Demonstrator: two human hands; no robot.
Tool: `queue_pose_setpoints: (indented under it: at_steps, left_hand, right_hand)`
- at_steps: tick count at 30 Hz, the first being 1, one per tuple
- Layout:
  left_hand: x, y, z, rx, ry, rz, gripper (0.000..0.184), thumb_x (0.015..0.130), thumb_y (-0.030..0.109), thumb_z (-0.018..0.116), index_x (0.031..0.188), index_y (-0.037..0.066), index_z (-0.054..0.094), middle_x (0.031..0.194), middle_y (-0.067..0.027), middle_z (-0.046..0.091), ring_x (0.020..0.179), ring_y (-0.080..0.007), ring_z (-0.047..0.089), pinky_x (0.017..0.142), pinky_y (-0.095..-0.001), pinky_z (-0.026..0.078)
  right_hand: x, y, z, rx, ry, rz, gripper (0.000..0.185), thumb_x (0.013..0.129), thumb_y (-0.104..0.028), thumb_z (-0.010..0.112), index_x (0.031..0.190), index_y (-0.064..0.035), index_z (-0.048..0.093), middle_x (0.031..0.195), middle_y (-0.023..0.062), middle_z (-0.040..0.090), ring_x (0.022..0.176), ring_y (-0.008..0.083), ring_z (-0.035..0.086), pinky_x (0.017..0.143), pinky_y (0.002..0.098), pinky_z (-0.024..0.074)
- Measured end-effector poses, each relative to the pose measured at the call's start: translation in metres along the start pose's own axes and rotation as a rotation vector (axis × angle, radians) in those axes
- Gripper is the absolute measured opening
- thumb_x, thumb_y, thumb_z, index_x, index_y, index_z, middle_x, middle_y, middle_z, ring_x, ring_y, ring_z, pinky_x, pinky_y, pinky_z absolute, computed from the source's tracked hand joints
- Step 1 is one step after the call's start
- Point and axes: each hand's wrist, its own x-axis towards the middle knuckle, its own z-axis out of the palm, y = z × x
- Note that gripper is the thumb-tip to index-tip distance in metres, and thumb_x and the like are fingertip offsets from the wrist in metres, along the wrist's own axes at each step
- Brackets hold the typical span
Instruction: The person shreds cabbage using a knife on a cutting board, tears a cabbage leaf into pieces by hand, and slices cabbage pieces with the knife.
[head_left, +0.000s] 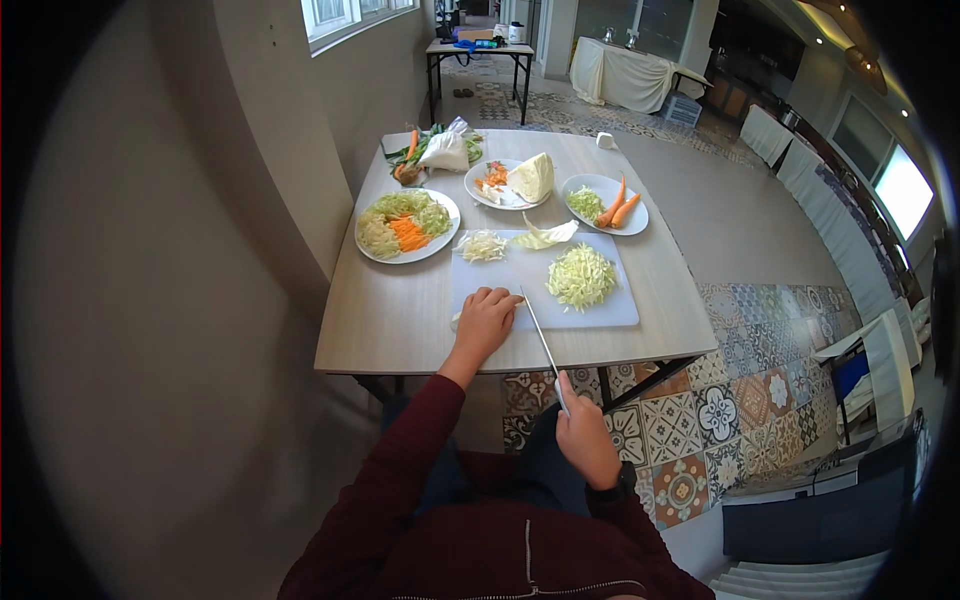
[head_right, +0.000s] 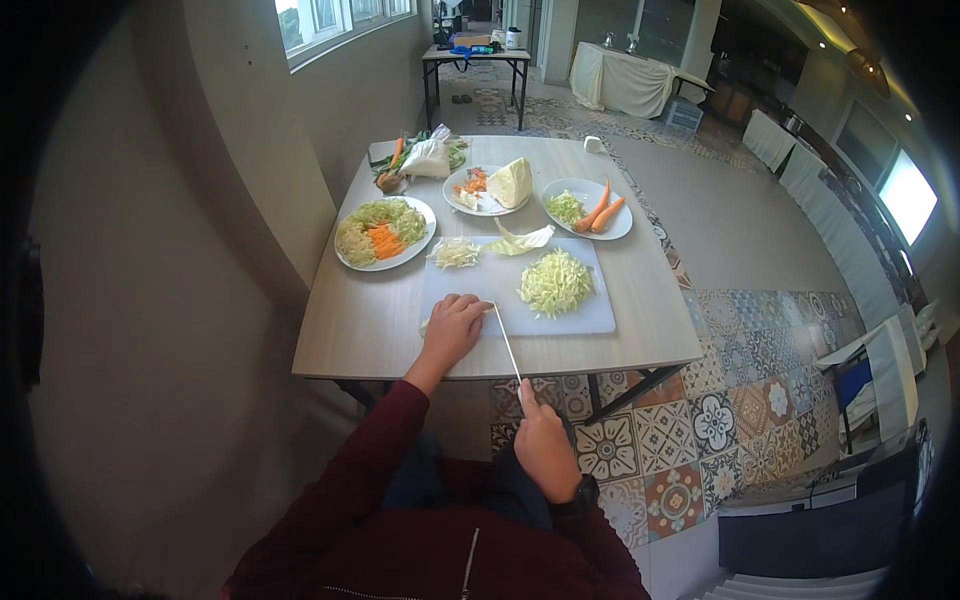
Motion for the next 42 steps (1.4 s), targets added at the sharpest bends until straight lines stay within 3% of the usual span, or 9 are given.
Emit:
queue_pose_setpoints:
  at_steps: [7,18,33,39,42]
  left_hand:
    - [0.0,0.0,-0.001,0.001,-0.018,0.001,0.021,0.085,0.01,0.063,0.104,0.016,0.07,0.099,-0.0017,0.064,0.098,-0.0248,0.059,0.083,-0.0412,0.045]
    - [-0.002,0.002,0.001,0.024,-0.001,-0.038,0.022,0.085,0.011,0.064,0.105,0.018,0.071,0.1,-0.0041,0.062,0.1,-0.0253,0.058,0.085,-0.0411,0.045]
    - [-0.003,0.0,-0.001,0.023,-0.002,-0.028,0.021,0.085,0.011,0.063,0.105,0.015,0.07,0.1,-0.0039,0.064,0.099,-0.0264,0.059,0.085,-0.0415,0.045]
    - [-0.001,0.002,0.0,-0.005,0.01,-0.096,0.018,0.085,0.011,0.064,0.103,0.012,0.067,0.104,-0.0057,0.066,0.102,-0.0262,0.059,0.086,-0.0417,0.045]
    - [-0.002,-0.001,0.0,-0.008,0.001,-0.071,0.018,0.085,0.011,0.064,0.103,0.012,0.067,0.103,-0.0049,0.067,0.102,-0.026,0.06,0.086,-0.0416,0.045]
  right_hand:
    - [0.025,-0.004,0.012,-0.075,-0.002,0.01,0.061,0.085,0.004,0.051,0.145,0.0022,0.043,0.084,0.0266,0.059,0.08,0.0424,0.059,0.076,0.0496,0.0481]
    - [-0.008,-0.006,-0.019,-0.065,-0.081,0.015,0.061,0.085,0.003,0.05,0.146,0.0026,0.042,0.085,0.0298,0.059,0.081,0.0454,0.061,0.075,0.0509,0.0495]
    - [0.029,-0.011,0.008,-0.126,0.003,0.012,0.058,0.085,0.001,0.05,0.143,0.0021,0.045,0.083,0.0321,0.062,0.078,0.0467,0.062,0.074,0.052,0.0505]
    - [0.01,-0.002,-0.012,0.009,-0.072,0.059,0.06,0.086,-0.002,0.053,0.145,0.0009,0.043,0.093,0.0333,0.064,0.091,0.047,0.064,0.081,0.0485,0.051]
    - [0.002,0.011,-0.015,0.121,0.008,-0.028,0.061,0.085,-0.001,0.053,0.145,0.0031,0.041,0.088,0.0343,0.063,0.085,0.049,0.063,0.076,0.051,0.0496]
